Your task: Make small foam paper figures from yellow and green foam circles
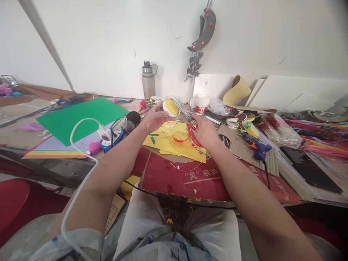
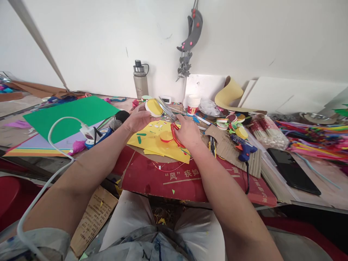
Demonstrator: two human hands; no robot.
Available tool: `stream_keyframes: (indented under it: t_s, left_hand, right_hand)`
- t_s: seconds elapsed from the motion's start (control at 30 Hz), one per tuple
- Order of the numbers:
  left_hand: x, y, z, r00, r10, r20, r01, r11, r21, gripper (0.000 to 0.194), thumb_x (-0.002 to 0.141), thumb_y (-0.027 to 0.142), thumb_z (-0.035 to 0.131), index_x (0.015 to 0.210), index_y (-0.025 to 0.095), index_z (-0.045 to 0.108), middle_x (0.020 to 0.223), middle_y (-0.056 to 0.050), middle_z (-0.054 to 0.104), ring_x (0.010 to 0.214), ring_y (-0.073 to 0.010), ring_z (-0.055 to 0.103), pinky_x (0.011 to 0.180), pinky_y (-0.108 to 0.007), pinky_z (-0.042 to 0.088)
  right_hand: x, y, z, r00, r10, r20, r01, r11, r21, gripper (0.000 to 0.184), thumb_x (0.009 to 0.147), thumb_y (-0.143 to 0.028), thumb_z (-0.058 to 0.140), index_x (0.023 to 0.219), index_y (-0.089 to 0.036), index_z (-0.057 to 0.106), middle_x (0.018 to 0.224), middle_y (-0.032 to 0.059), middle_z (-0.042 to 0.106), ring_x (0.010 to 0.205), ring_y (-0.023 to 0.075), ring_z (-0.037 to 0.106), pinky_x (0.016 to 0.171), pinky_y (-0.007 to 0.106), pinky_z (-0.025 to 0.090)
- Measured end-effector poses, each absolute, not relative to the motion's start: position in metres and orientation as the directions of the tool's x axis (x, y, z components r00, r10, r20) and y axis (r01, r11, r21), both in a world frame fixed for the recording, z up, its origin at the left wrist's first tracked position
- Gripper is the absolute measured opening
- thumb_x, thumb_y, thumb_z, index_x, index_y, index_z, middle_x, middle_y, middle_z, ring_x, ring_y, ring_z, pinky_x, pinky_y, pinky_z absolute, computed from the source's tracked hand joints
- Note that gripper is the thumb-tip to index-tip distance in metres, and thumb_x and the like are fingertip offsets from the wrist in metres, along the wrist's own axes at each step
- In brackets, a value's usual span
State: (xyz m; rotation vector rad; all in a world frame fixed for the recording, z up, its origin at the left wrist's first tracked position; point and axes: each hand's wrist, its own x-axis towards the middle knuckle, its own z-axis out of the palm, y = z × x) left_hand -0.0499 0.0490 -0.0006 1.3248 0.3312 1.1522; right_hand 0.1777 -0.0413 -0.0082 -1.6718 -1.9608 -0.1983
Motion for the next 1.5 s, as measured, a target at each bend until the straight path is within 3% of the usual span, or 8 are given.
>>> stream_keyframes:
  t_s: [0.17, 0.47, 0.8, 1.03, 1.2, 1.33, 1.5]
  left_hand:
    - [-0.053, 0.05, 0.001, 0.448, 0.797, 0.405, -0.484, -0.165, 0.859, 0.057, 0.067, 0.032, 0.09, 0.12, 0.016, 0.072, 0.113, -0.014, 0.083, 0.121, -0.0343, 0.078, 0.099, -0.043, 0.068]
    - [-0.055, 0.058, -0.001, 0.45, 0.803, 0.39, -0.512, -0.126, 0.85, 0.059, 0.074, 0.045, 0.084, 0.124, 0.016, 0.07, 0.117, -0.016, 0.082, 0.132, -0.0408, 0.074, 0.087, -0.038, 0.069]
    - [-0.051, 0.057, -0.009, 0.512, 0.781, 0.358, -0.49, -0.076, 0.868, 0.053, 0.072, 0.044, 0.088, 0.117, 0.021, 0.069, 0.11, -0.011, 0.084, 0.13, -0.0386, 0.076, 0.089, -0.041, 0.069]
    - [-0.051, 0.057, -0.009, 0.514, 0.777, 0.363, -0.479, -0.091, 0.873, 0.056, 0.071, 0.047, 0.087, 0.118, 0.02, 0.071, 0.112, -0.013, 0.084, 0.127, -0.0403, 0.077, 0.079, -0.036, 0.067]
    - [-0.051, 0.057, -0.006, 0.504, 0.787, 0.356, -0.486, -0.082, 0.87, 0.06, 0.073, 0.049, 0.078, 0.124, 0.017, 0.07, 0.11, -0.015, 0.084, 0.125, -0.0417, 0.077, 0.081, -0.038, 0.067]
    - [-0.055, 0.06, -0.006, 0.506, 0.784, 0.36, -0.49, -0.081, 0.868, 0.064, 0.077, 0.053, 0.075, 0.128, 0.014, 0.068, 0.103, -0.015, 0.083, 0.117, -0.0401, 0.08, 0.081, -0.038, 0.066]
    - [-0.055, 0.062, -0.002, 0.517, 0.781, 0.351, -0.523, -0.035, 0.851, 0.067, 0.08, 0.056, 0.075, 0.132, 0.014, 0.066, 0.098, -0.014, 0.082, 0.095, -0.0317, 0.083, 0.07, -0.032, 0.063]
  right_hand:
    - [0.175, -0.045, -0.004, -0.064, 0.87, 0.49, 0.962, 0.184, -0.201, 0.039, 0.102, -0.027, 0.054, 0.134, -0.016, 0.074, 0.12, 0.0196, 0.08, 0.11, 0.0367, 0.073, 0.094, 0.045, 0.056]
    - [0.177, -0.045, -0.002, -0.055, 0.889, 0.454, 0.973, 0.151, -0.177, 0.04, 0.101, -0.025, 0.055, 0.135, -0.017, 0.075, 0.119, 0.0194, 0.082, 0.106, 0.0363, 0.075, 0.088, 0.041, 0.054]
    - [0.181, -0.033, -0.021, -0.119, 0.83, 0.545, 0.897, 0.325, -0.299, 0.049, 0.097, -0.021, 0.053, 0.143, -0.013, 0.066, 0.127, 0.0218, 0.071, 0.117, 0.0367, 0.068, 0.103, 0.049, 0.056]
    - [0.179, -0.04, -0.014, -0.12, 0.854, 0.507, 0.934, 0.27, -0.233, 0.04, 0.102, -0.025, 0.051, 0.135, -0.012, 0.069, 0.121, 0.0222, 0.076, 0.11, 0.038, 0.07, 0.095, 0.047, 0.055]
    - [0.177, -0.042, -0.009, -0.105, 0.862, 0.496, 0.952, 0.231, -0.2, 0.04, 0.102, -0.024, 0.051, 0.134, -0.014, 0.071, 0.122, 0.0215, 0.079, 0.11, 0.0377, 0.072, 0.093, 0.045, 0.053]
    - [0.174, -0.045, -0.006, -0.09, 0.87, 0.485, 0.966, 0.196, -0.171, 0.039, 0.102, -0.023, 0.051, 0.133, -0.014, 0.073, 0.118, 0.0203, 0.081, 0.107, 0.0372, 0.074, 0.089, 0.042, 0.052]
    - [0.173, -0.048, -0.003, -0.073, 0.879, 0.471, 0.972, 0.169, -0.164, 0.037, 0.102, -0.024, 0.054, 0.131, -0.016, 0.075, 0.116, 0.0187, 0.082, 0.103, 0.0354, 0.075, 0.087, 0.04, 0.052]
